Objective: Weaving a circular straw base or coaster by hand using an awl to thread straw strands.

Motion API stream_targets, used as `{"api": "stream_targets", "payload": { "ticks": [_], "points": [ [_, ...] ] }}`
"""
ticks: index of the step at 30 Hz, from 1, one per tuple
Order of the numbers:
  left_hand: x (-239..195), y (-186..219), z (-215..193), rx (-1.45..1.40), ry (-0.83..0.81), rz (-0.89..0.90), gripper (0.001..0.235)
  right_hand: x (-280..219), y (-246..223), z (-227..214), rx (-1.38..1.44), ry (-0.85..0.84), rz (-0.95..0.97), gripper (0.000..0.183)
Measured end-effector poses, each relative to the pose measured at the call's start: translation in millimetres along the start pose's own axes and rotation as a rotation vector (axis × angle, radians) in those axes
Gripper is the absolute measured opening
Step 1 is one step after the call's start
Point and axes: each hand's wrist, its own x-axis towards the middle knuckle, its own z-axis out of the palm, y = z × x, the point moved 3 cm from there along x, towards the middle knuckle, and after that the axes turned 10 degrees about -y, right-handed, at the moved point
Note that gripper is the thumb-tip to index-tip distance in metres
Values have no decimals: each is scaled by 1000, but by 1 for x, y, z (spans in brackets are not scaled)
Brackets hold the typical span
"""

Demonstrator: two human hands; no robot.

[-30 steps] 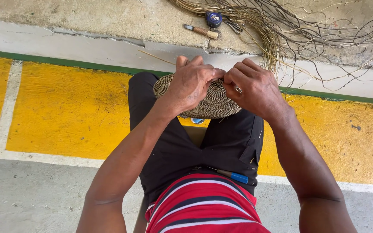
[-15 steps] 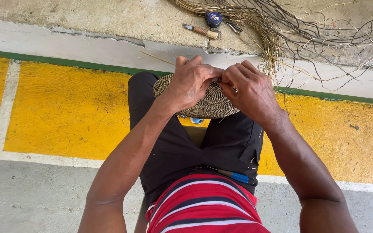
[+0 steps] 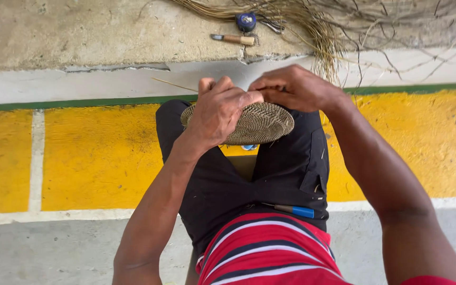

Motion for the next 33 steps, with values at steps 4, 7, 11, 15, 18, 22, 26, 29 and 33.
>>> {"api": "stream_targets", "payload": {
  "ticks": [4, 7, 11, 15, 18, 22, 26, 29, 33],
  "points": [
    [1, 4, -5, 19, -34, -31, 30, 11, 3, 3, -13, -93, 140, 18],
    [2, 9, -8, -2, -14, -31, 29, 10, 18, 9, 106, -62, 203, 13],
    [4, 8, -12, -172, -11, -148, 24, 3, 42, 25, 434, 131, 216, 18],
    [3, 3, -5, -126, -12, -190, 7, -5, 31, 20, 431, 19, 329, 25],
    [3, 5, -4, -86, 4, -185, 6, -4, 22, 25, 475, -55, 226, 31],
    [2, 7, -7, -31, -31, -195, 7, 4, 28, 32, 494, -18, 249, 21],
    [0, 5, -8, -109, -58, -211, 2, 7, 6, 31, 239, 163, 152, 14],
    [5, 6, -4, -96, -51, -200, 6, 3, 3, 37, 142, 323, 285, 12],
    [7, 4, -3, -38, -42, -237, 8, -6, -6, 49, -2, 532, 292, 11]
  ]
}}
